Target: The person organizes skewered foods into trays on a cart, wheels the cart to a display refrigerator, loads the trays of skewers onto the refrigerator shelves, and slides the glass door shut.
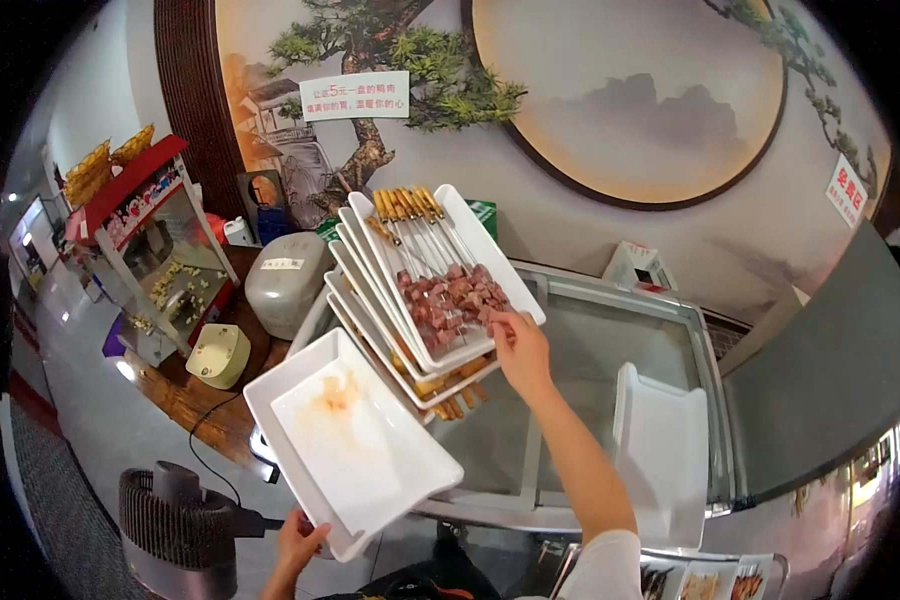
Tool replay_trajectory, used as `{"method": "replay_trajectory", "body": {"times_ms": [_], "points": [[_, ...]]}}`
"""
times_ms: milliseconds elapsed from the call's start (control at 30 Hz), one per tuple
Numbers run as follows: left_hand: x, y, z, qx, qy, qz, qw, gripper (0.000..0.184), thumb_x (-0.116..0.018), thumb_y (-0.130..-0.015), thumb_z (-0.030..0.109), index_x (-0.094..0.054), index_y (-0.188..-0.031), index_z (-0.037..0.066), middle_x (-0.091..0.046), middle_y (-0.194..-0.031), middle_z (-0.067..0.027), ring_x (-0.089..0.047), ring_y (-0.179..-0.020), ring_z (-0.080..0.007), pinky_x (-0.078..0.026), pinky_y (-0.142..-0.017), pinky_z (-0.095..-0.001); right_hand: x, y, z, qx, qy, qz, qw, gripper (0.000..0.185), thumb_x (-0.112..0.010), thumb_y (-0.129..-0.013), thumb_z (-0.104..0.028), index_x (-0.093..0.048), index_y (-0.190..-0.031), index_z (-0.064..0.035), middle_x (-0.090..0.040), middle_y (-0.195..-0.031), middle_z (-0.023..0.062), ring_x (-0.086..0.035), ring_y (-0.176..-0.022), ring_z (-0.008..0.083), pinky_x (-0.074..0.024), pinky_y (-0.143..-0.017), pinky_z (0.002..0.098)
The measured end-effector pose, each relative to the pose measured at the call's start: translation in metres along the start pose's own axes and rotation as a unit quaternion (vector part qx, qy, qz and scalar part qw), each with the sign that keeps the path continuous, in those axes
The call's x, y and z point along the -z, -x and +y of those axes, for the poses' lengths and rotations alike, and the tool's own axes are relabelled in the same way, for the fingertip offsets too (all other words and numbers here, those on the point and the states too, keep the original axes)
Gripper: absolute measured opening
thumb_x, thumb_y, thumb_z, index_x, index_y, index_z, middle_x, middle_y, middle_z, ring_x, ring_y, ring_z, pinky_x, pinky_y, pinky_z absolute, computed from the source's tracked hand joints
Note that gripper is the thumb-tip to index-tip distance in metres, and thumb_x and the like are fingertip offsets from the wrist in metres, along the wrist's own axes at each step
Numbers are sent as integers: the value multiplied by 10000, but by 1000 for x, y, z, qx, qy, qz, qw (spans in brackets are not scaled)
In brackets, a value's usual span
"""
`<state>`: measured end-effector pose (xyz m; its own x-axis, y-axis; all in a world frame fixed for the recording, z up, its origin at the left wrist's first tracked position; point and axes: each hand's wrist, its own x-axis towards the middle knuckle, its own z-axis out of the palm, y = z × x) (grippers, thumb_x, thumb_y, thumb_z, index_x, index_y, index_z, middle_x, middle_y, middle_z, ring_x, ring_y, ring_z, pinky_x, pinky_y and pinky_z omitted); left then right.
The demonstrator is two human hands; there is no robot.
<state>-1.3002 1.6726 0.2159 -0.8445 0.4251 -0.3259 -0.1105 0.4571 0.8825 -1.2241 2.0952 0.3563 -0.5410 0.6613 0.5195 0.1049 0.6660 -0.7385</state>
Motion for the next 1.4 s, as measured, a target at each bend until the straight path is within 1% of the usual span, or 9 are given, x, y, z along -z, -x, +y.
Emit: {"method": "replay_trajectory", "body": {"times_ms": [200,333,667,767,867,1000,1133,1267,1400], "points": [[29,-29,56,-102,-147,197,964,344,-632,-698,108,-480,-991,12,-495,-608,-12,-489,-537,-86,-380,-448,-213,-67,-110,57,69,45,-66,994,84,-537,-711,-105,-597,-755,-68,-526,-716,100,-526,-634,257,-426,-595,330],[13,-63,114,-162,-60,232,957,297,-604,-712,75,-492,-981,18,-499,-667,-2,-480,-602,-73,-366,-502,-192,-99,-151,80,48,37,-66,996,98,-529,-708,-121,-603,-749,-71,-531,-717,111,-530,-659,268,-426,-618,348],[-63,-193,304,-537,-245,160,791,296,-562,-692,-37,-520,-975,37,-542,-930,-86,-508,-873,-198,-397,-739,-287,-68,-144,66,18,8,-76,997,124,-541,-721,-134,-554,-814,-53,-511,-800,115,-524,-695,252,-423,-641,342],[-82,-242,320,-505,-144,124,842,329,-544,-715,-38,-511,-1027,63,-527,-1048,-60,-488,-961,-176,-385,-749,-275,-8,-77,49,91,86,22,992,106,-541,-724,-122,-531,-806,-55,-503,-832,90,-503,-781,264,-422,-659,344],[-81,-257,327,-548,-164,97,814,277,-501,-789,43,-492,-1066,45,-501,-1091,-67,-482,-962,-173,-374,-768,-269,59,4,70,-72,321,75,941,311,-576,-706,-179,-483,-979,-65,-488,-957,102,-448,-915,276,-372,-753,392],[-118,-202,344,-593,-144,41,791,299,-463,-783,-17,-469,-1081,-6,-486,-1110,-105,-477,-981,-225,-369,-804,-312,121,121,105,-359,556,45,748,387,-576,-688,-162,-469,-1029,-13,-491,-960,127,-449,-922,261,-370,-771,385],[-151,-144,358,-693,-133,-25,708,293,-465,-761,-31,-463,-1054,-29,-484,-1068,-177,-473,-977,-299,-368,-828,-346,124,186,135,-405,500,-77,761,334,-569,-651,-103,-497,-961,-1,-496,-928,131,-475,-895,264,-396,-748,370],[-173,-101,353,-712,-64,-137,685,293,-485,-719,-36,-466,-1011,-38,-479,-1051,-198,-472,-950,-316,-371,-831,-363,132,196,105,-306,481,-119,813,225,-507,-648,-44,-505,-867,9,-497,-900,148,-493,-864,268,-413,-730,358],[-186,-82,346,-722,-71,-177,665,301,-503,-690,-36,-471,-989,-28,-478,-1038,-200,-473,-928,-318,-373,-816,-389,176,227,94,-143,424,-270,853,270,-470,-667,-35,-504,-931,5,-496,-944,121,-462,-920,264,-380,-801,343]]}}
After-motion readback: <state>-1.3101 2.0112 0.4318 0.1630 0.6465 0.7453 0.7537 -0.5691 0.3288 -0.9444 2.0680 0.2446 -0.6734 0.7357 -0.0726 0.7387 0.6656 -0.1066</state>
